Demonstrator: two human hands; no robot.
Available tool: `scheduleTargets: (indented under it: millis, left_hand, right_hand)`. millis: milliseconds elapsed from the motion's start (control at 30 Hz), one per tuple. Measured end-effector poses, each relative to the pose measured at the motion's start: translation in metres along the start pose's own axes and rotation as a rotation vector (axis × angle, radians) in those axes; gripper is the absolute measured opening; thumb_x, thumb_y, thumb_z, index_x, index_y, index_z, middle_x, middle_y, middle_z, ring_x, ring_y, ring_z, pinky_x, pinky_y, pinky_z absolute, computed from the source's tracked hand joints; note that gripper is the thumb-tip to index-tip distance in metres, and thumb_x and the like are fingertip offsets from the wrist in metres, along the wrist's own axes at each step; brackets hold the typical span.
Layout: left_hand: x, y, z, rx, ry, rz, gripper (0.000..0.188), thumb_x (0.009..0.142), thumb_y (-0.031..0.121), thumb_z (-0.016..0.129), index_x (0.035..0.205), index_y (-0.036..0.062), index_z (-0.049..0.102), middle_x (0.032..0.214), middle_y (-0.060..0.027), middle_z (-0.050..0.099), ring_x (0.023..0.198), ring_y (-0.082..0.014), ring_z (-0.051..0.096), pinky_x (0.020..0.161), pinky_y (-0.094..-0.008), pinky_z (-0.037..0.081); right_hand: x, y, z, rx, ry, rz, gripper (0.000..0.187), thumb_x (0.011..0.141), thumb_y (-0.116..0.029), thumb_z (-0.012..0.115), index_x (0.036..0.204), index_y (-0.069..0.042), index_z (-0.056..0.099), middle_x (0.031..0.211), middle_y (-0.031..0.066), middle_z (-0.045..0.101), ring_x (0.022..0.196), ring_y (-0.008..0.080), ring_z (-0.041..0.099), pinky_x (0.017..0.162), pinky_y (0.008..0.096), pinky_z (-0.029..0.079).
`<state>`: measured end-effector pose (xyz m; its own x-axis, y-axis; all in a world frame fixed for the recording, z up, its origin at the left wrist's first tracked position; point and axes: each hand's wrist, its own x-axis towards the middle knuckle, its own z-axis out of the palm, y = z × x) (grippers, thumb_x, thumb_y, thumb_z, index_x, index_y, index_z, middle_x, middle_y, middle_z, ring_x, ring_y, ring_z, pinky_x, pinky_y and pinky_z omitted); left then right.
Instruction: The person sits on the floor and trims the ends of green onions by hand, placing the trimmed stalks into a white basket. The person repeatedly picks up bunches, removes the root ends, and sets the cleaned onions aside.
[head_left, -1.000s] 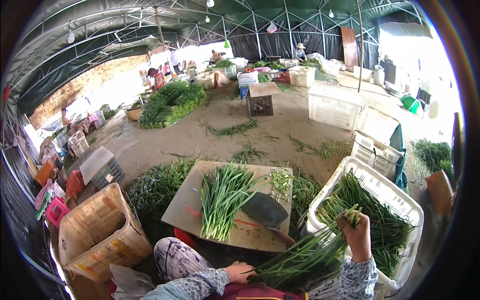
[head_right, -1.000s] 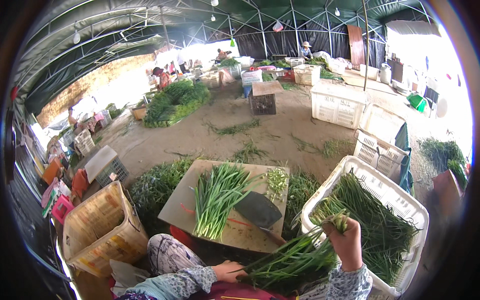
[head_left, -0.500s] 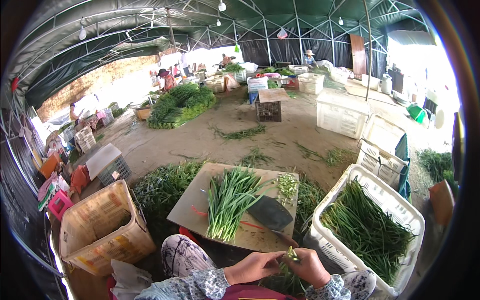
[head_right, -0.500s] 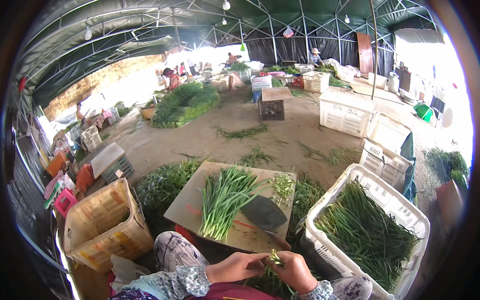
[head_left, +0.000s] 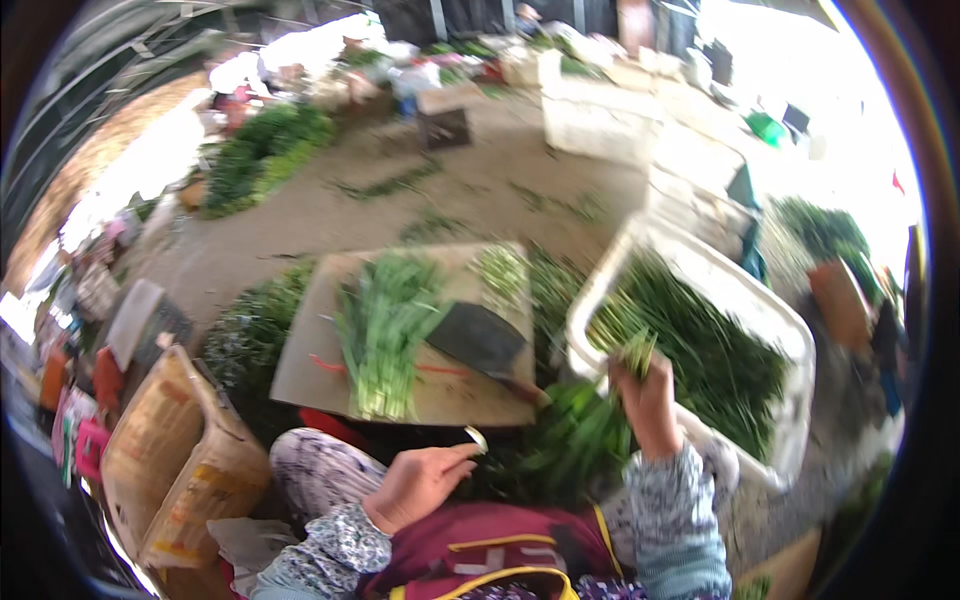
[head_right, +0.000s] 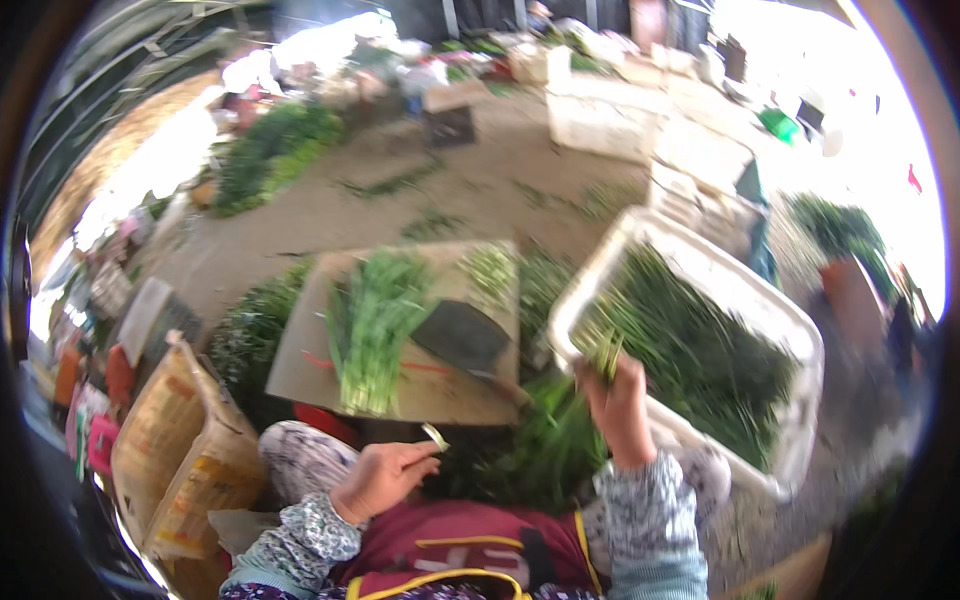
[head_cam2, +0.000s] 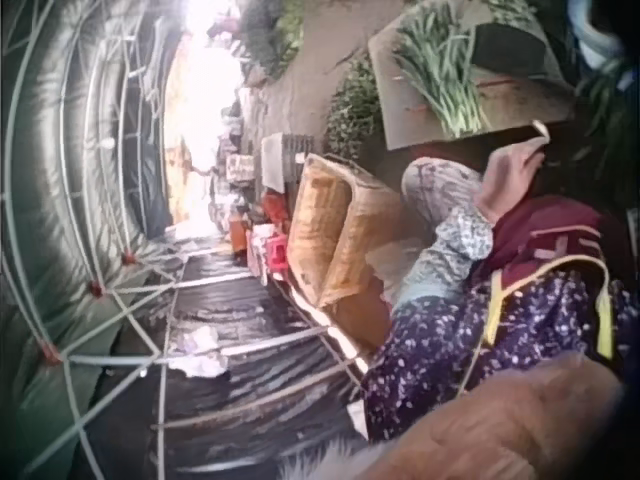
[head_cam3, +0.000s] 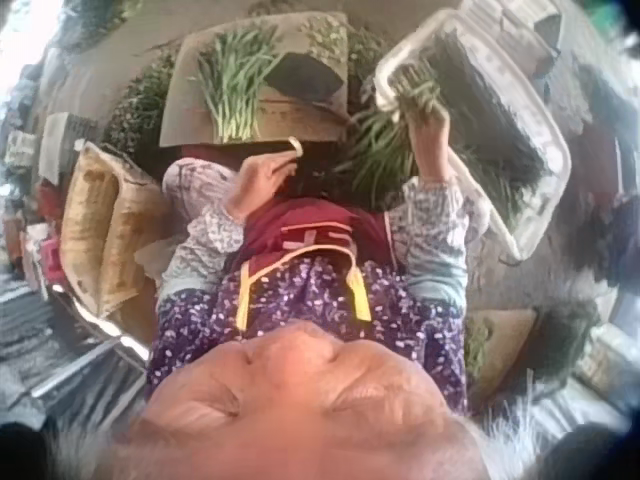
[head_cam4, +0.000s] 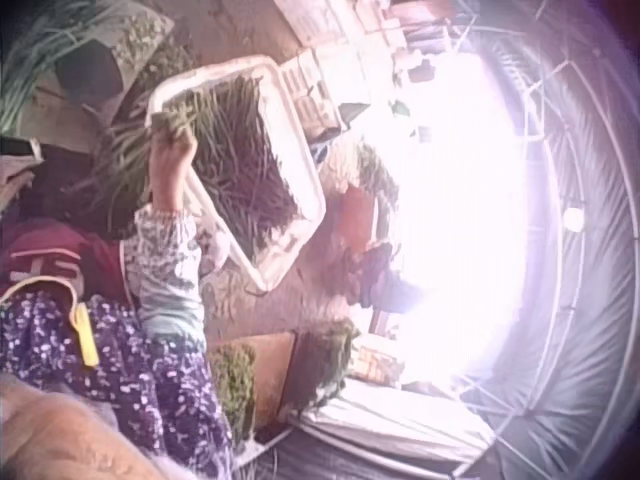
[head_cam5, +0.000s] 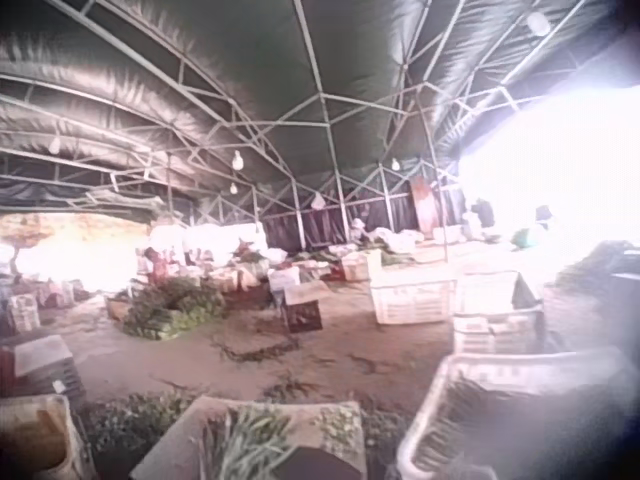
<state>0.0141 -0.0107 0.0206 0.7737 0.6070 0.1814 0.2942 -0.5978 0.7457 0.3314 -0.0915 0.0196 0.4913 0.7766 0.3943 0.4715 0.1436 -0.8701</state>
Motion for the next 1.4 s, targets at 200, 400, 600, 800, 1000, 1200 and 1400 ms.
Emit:
scheduleTargets:
  millis: [200, 400, 600, 800, 1000, 1200, 1400]
  left_hand:
    - [-0.012, -0.042, 0.056, 0.416, -0.335, 0.019, 0.039, 0.091, 0.024, 0.065, 0.121, 0.0002, 0.063, 0.109, -0.0174, 0.068, 0.088, -0.0363, 0.067, 0.078, -0.0413, 0.055]
    - [-0.013, -0.037, 0.075, 0.378, -0.514, 0.066, 0.032, 0.089, 0.022, 0.064, 0.116, 0.0047, 0.067, 0.114, -0.0160, 0.067, 0.094, -0.0345, 0.066, 0.081, -0.0411, 0.054]
    - [0.006, -0.033, 0.107, -0.103, -0.499, 0.041, 0.043, 0.091, 0.021, 0.067, 0.130, 0.0036, 0.062, 0.118, -0.0183, 0.069, 0.108, -0.0292, 0.067, 0.092, -0.0362, 0.053]
    - [0.074, -0.005, 0.141, -1.156, -0.356, -0.203, 0.090, 0.092, 0.027, 0.072, 0.157, 0.0041, 0.013, 0.162, -0.0171, 0.021, 0.150, -0.0273, 0.022, 0.122, -0.0403, 0.017]
    - [0.100, 0.012, 0.107, -1.417, 0.170, -0.152, 0.074, 0.098, 0.025, 0.063, 0.157, 0.0192, 0.019, 0.155, -0.0100, 0.037, 0.143, -0.0253, 0.033, 0.119, -0.0428, 0.025]
    - [0.105, 0.007, 0.081, -1.633, 0.288, -0.316, 0.044, 0.101, 0.013, 0.055, 0.142, 0.0071, 0.041, 0.107, -0.0064, 0.061, 0.122, -0.0290, 0.056, 0.111, -0.0456, 0.044]
    - [0.097, 0.002, 0.065, -1.520, 0.258, -0.294, 0.044, 0.101, 0.014, 0.055, 0.142, 0.0057, 0.041, 0.104, -0.0084, 0.062, 0.120, -0.0315, 0.059, 0.107, -0.0455, 0.048]
  right_hand:
    - [0.013, -0.014, -0.056, 0.817, 0.436, 0.282, 0.019, 0.099, -0.025, 0.063, 0.099, -0.006, 0.067, 0.075, -0.0001, 0.061, 0.063, 0.0075, 0.057, 0.053, 0.0227, 0.045]
    - [0.000, 0.008, -0.067, 1.123, 0.639, 0.366, 0.022, 0.096, -0.032, 0.066, 0.097, -0.010, 0.067, 0.076, 0.0003, 0.064, 0.064, 0.0146, 0.061, 0.059, 0.0311, 0.052]
    - [0.006, 0.018, -0.033, 1.388, 0.645, 0.362, 0.023, 0.099, -0.038, 0.059, 0.099, -0.015, 0.063, 0.086, 0.0042, 0.063, 0.073, 0.0220, 0.062, 0.072, 0.0393, 0.055]
    - [-0.014, 0.013, 0.041, 1.545, 0.647, 0.522, 0.029, 0.098, -0.043, 0.059, 0.106, -0.015, 0.060, 0.092, 0.0043, 0.064, 0.084, 0.0234, 0.063, 0.081, 0.0417, 0.055]
    - [-0.050, -0.008, 0.090, 1.524, 0.428, 0.653, 0.019, 0.098, -0.022, 0.064, 0.109, -0.007, 0.063, 0.106, 0.0070, 0.067, 0.100, 0.0197, 0.063, 0.092, 0.0388, 0.051]
    - [-0.066, 0.002, 0.105, 1.512, 0.337, 0.649, 0.018, 0.094, -0.010, 0.067, 0.111, -0.005, 0.063, 0.107, 0.0070, 0.067, 0.101, 0.0189, 0.063, 0.091, 0.0341, 0.050]
    - [-0.074, 0.026, 0.086, 1.257, 0.381, 0.730, 0.009, 0.095, -0.012, 0.067, 0.101, -0.006, 0.069, 0.082, 0.0022, 0.067, 0.075, 0.0123, 0.063, 0.072, 0.0276, 0.053]
